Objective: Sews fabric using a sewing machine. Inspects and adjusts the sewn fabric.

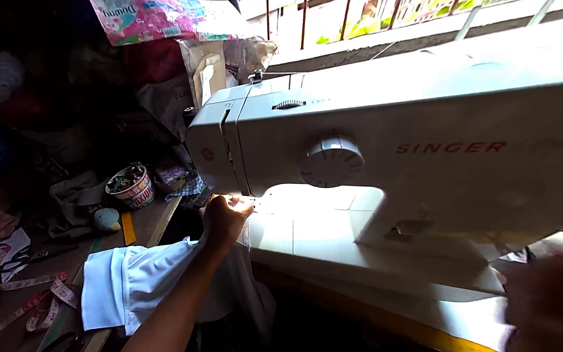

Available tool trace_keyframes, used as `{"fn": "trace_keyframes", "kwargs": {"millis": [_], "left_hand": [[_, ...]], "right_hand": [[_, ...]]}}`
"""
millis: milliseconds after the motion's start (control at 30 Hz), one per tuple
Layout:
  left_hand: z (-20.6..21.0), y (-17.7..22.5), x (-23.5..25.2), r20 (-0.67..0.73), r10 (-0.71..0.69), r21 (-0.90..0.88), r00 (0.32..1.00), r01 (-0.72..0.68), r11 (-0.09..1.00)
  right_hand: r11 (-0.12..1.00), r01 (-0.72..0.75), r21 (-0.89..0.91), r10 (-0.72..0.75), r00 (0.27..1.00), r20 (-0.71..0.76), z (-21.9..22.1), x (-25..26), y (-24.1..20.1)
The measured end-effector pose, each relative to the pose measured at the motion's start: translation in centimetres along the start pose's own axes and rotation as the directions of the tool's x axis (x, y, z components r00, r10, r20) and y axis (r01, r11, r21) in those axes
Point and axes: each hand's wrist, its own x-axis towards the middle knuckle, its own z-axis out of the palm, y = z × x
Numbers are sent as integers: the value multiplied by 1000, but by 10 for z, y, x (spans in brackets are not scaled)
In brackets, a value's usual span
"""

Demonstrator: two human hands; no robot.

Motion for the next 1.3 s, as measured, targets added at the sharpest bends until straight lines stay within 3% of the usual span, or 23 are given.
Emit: {"fn": "trace_keyframes", "kwargs": {"millis": [67, 133, 267, 400, 600, 767, 1300], "left_hand": [[0, 0, 2, 14, 12, 3, 1000, -12, 1000], [-2, 2, 0, 27, 11, 2, 1000, -11, 1000], [-4, 5, -4, 38, 1, 18, 999, -1, 1000], [-6, 8, -7, 33, -5, 28, 999, 4, 1000], [-3, 9, -2, 24, -33, 47, 999, 32, 998], [-2, 7, -2, 2, -27, 32, 1000, 26, 999], [-2, 5, -2, -22, -7, 26, 1000, 8, 1000]], "right_hand": [[985, 172, -21, -166, 972, 166, 43, 8, -12], [978, 209, -7, -198, 939, 282, 92, 23, -3], [998, -2, 65, -29, 878, 478, 145, 66, 16], [976, -212, 60, 160, 869, 467, 175, 96, 18], [945, -317, 76, 233, 819, 524, 178, 105, 21], [962, -271, 20, 216, 806, 550, 179, 104, 19], [926, -374, 52, 261, 735, 626, 178, 105, 15]]}}
